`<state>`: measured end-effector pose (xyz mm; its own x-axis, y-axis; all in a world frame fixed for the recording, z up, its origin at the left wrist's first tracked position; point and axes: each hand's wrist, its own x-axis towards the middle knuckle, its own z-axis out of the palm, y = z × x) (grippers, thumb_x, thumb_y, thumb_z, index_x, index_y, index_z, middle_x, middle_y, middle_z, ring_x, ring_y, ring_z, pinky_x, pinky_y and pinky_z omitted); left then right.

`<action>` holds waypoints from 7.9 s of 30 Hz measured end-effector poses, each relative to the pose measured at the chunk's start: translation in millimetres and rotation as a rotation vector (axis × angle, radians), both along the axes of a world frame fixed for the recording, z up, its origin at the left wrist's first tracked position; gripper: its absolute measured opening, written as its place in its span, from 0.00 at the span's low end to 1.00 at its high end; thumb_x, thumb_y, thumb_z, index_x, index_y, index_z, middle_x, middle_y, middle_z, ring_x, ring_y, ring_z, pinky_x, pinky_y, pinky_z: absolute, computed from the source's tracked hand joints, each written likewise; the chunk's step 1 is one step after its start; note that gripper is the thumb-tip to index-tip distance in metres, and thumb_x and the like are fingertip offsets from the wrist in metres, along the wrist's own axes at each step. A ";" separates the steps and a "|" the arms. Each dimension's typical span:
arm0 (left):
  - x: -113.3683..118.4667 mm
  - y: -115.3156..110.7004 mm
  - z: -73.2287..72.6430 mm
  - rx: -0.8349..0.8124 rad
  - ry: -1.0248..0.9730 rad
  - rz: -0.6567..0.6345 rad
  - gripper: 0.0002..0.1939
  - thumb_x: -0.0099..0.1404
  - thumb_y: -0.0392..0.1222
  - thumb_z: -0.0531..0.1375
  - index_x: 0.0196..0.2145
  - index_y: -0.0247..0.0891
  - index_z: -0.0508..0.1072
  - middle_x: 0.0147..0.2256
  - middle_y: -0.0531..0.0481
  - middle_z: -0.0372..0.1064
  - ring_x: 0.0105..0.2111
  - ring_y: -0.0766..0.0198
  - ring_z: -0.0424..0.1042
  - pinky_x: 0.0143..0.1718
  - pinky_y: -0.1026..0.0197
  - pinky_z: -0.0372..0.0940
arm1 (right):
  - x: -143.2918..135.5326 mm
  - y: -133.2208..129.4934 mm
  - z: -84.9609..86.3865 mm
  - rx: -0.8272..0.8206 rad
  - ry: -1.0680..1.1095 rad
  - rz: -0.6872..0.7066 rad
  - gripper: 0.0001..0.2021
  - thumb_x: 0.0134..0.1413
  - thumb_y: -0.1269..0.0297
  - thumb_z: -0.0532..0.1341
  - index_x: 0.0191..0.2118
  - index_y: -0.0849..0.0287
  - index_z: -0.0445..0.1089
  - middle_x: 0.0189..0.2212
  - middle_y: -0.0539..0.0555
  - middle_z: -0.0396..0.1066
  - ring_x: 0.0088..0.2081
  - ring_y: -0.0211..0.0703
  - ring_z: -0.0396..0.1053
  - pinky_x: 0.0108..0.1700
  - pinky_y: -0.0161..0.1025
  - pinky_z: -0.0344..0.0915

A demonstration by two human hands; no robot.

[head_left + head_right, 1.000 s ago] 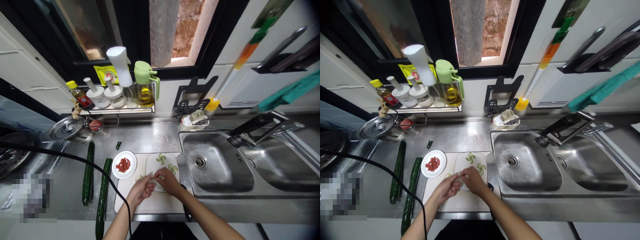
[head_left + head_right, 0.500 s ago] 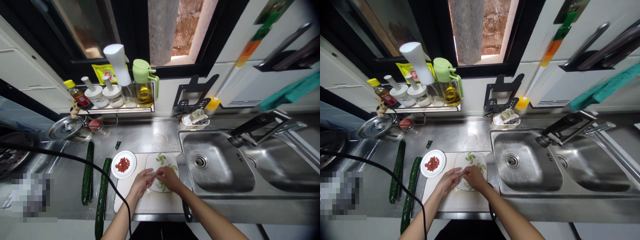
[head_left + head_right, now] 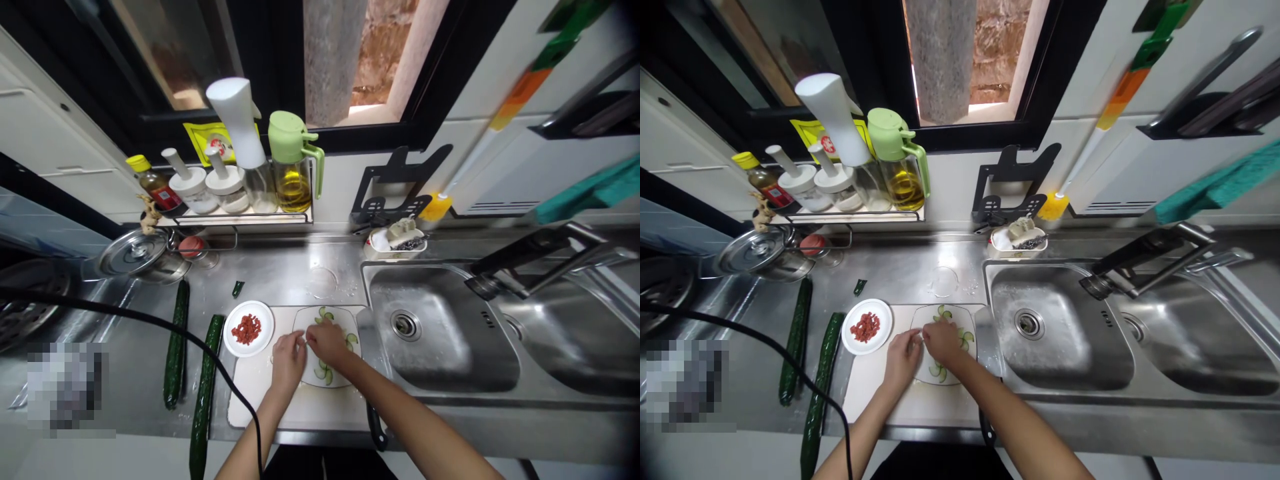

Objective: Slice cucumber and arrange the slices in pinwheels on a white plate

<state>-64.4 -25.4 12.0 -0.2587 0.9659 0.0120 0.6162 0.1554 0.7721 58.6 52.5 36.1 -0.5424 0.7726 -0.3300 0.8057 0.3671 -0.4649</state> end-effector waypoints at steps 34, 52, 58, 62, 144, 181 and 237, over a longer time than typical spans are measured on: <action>6.6 -31.7 -3.5 0.030 0.678 -0.174 0.17 0.65 0.41 0.55 0.52 0.40 0.70 0.50 0.42 0.68 0.51 0.51 0.61 0.49 0.48 0.55 | 29.4 -54.7 -39.7 0.480 -0.067 0.196 0.21 0.60 0.71 0.51 0.58 0.62 0.62 0.55 0.63 0.64 0.57 0.60 0.56 0.50 0.54 0.59; -21.7 -39.5 -3.5 0.108 0.414 -0.106 0.16 0.67 0.37 0.51 0.50 0.40 0.70 0.47 0.42 0.68 0.48 0.55 0.65 0.48 0.51 0.61 | 30.4 -54.7 -32.5 0.523 -0.053 0.151 0.19 0.61 0.66 0.52 0.56 0.62 0.64 0.53 0.61 0.65 0.53 0.57 0.59 0.47 0.52 0.59; -46.0 -60.0 -17.4 0.005 0.281 0.127 0.15 0.65 0.41 0.51 0.46 0.33 0.70 0.39 0.40 0.70 0.40 0.56 0.70 0.42 0.54 0.66 | 39.3 -73.2 -23.7 0.522 -0.025 0.059 0.16 0.60 0.66 0.54 0.53 0.59 0.66 0.50 0.59 0.67 0.52 0.55 0.59 0.47 0.48 0.58; -43.9 -61.9 -21.5 -0.111 0.327 0.192 0.15 0.64 0.43 0.51 0.43 0.33 0.71 0.37 0.40 0.70 0.39 0.52 0.70 0.42 0.52 0.65 | 39.4 -91.9 -23.8 0.483 0.006 0.049 0.15 0.60 0.66 0.54 0.51 0.59 0.67 0.50 0.57 0.68 0.52 0.55 0.59 0.46 0.47 0.59; -35.9 32.3 13.1 -0.384 -0.369 -0.081 0.07 0.53 0.42 0.62 0.29 0.37 0.76 0.25 0.53 0.73 0.26 0.67 0.69 0.32 0.65 0.61 | 0.4 -53.9 -13.4 -0.170 0.467 -0.597 0.06 0.48 0.70 0.53 0.27 0.56 0.66 0.21 0.46 0.66 0.26 0.39 0.65 0.31 0.33 0.58; -20.8 48.3 12.9 -0.312 0.335 -0.319 0.08 0.63 0.35 0.54 0.30 0.39 0.73 0.32 0.49 0.69 0.35 0.63 0.67 0.36 0.64 0.56 | -17.2 -41.3 -13.6 -0.009 0.056 -0.377 0.10 0.56 0.74 0.53 0.31 0.59 0.70 0.31 0.54 0.71 0.38 0.43 0.65 0.39 0.36 0.53; -22.7 10.4 11.9 -0.103 0.169 -0.239 0.07 0.62 0.34 0.53 0.31 0.39 0.72 0.30 0.49 0.72 0.34 0.63 0.70 0.37 0.63 0.63 | 27.6 -64.5 -6.1 0.043 0.160 -0.211 0.06 0.55 0.72 0.55 0.31 0.58 0.69 0.29 0.51 0.69 0.37 0.43 0.63 0.45 0.38 0.53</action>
